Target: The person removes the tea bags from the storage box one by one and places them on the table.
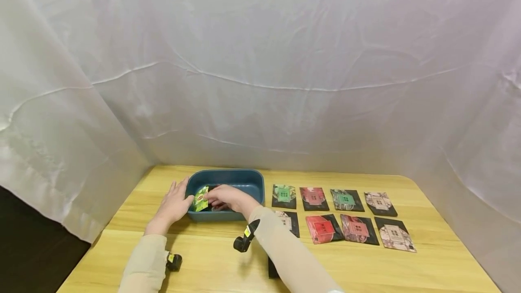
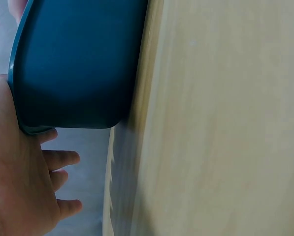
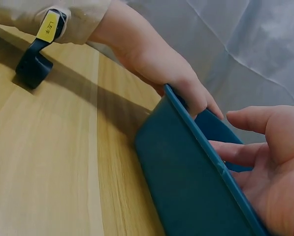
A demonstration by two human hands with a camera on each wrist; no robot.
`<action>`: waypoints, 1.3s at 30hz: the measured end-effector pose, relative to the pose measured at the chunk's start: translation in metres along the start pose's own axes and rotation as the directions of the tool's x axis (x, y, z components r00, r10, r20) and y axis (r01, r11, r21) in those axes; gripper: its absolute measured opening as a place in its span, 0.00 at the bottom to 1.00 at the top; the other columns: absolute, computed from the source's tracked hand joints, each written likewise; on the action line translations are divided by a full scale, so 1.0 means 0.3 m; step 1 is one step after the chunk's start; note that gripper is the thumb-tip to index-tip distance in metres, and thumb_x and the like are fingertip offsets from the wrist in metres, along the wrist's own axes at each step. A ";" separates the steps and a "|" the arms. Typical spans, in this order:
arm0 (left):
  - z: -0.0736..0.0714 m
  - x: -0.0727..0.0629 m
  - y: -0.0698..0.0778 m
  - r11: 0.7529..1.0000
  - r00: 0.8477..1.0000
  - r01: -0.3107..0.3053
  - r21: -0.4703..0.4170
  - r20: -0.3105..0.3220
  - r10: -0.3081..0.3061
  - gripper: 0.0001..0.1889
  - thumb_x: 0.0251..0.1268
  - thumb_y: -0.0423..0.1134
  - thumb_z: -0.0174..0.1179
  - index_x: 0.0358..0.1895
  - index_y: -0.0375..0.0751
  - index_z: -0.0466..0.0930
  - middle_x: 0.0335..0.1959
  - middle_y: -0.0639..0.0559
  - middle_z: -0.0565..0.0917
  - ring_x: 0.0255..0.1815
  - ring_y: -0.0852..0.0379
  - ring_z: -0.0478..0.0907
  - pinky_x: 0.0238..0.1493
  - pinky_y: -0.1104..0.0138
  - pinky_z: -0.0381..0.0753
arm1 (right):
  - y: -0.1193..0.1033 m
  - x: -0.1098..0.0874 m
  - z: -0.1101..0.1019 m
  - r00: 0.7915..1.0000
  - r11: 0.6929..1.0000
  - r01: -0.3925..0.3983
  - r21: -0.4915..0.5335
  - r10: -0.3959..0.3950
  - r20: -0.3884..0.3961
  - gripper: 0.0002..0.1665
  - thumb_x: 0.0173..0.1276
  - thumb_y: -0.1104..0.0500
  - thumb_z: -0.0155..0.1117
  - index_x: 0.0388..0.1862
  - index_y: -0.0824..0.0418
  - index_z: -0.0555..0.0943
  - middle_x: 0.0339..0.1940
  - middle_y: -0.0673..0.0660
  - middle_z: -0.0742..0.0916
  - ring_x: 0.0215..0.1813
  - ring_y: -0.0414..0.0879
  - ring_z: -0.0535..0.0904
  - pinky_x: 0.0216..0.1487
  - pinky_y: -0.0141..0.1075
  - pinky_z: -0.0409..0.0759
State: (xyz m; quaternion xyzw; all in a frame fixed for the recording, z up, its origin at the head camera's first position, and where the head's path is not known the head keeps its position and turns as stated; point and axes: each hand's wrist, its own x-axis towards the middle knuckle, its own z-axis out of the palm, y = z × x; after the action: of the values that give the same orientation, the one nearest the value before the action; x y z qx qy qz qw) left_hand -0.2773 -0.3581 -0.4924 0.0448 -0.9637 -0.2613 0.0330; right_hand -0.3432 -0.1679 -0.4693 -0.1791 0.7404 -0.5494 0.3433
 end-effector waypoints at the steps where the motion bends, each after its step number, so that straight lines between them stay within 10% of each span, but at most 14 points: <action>1: 0.000 0.000 0.002 1.000 1.000 0.000 -0.001 -0.001 0.000 0.37 0.74 0.47 0.44 0.79 0.36 0.42 0.77 0.29 0.51 0.78 0.28 0.36 0.72 0.32 0.42 | 0.001 0.000 0.001 1.000 1.000 0.005 -0.004 -0.005 0.003 0.15 0.66 0.55 0.63 0.44 0.65 0.84 0.35 0.54 0.85 0.34 0.44 0.81 0.30 0.31 0.80; 24: -0.002 -0.006 0.004 0.999 1.000 0.000 -0.034 0.003 0.000 0.38 0.72 0.45 0.44 0.79 0.37 0.40 0.78 0.30 0.49 0.78 0.28 0.34 0.72 0.32 0.40 | 0.010 -0.093 -0.095 0.996 0.990 0.085 0.108 -0.082 -0.034 0.16 0.69 0.57 0.61 0.47 0.68 0.84 0.32 0.53 0.82 0.39 0.48 0.81 0.49 0.40 0.84; 39: -0.010 -0.011 0.013 0.999 1.000 0.013 -0.031 0.009 -0.012 0.37 0.72 0.45 0.44 0.79 0.37 0.41 0.78 0.30 0.50 0.79 0.29 0.34 0.73 0.32 0.41 | 0.034 -0.237 -0.169 0.986 0.973 0.159 0.167 -0.165 0.021 0.22 0.73 0.58 0.56 0.59 0.70 0.78 0.60 0.63 0.81 0.58 0.58 0.79 0.63 0.47 0.78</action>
State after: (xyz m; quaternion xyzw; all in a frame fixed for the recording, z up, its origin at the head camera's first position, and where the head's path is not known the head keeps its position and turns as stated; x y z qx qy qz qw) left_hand -0.2740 -0.3559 -0.4879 0.0492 -0.9593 -0.2767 0.0279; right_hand -0.3280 -0.0839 -0.4487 -0.2195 0.6692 -0.6319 0.3237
